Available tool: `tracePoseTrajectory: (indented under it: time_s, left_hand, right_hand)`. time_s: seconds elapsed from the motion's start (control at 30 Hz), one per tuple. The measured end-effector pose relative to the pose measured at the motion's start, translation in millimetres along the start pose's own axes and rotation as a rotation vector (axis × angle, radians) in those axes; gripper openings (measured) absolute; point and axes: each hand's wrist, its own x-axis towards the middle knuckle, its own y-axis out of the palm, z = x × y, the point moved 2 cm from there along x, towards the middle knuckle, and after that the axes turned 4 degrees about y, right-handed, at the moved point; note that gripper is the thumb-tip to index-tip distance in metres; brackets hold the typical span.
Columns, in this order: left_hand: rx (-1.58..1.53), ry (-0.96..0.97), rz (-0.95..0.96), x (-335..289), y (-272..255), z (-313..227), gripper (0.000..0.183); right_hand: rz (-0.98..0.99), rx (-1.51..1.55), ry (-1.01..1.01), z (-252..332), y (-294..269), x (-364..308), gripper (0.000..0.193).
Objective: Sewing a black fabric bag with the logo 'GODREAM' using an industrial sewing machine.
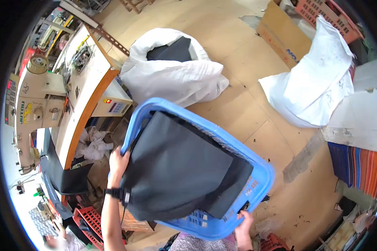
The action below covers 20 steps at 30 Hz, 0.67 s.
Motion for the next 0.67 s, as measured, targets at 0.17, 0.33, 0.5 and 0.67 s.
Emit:
tracePoseTrajectory:
  time_s: [0.17,0.33,0.5,0.67]
  left_hand:
    - [-0.075,0.251,0.1,46,28,7,0.038]
    - [-0.187,0.055,-0.083,-47,32,8,0.038]
    - [-0.331,-0.504,-0.168,-178,62,39,0.063]
    - [-0.709,-0.855,-0.014,-271,128,53,0.077]
  right_hand:
    - [-0.019,-0.083,0.059,-90,51,-6,0.019]
    - [-0.04,-0.233,0.117,-80,57,-3,0.02]
    - [-0.299,-0.968,-0.787,-6,60,-6,0.068]
    - [-0.107,-1.507,-1.273,92,160,-6,0.063]
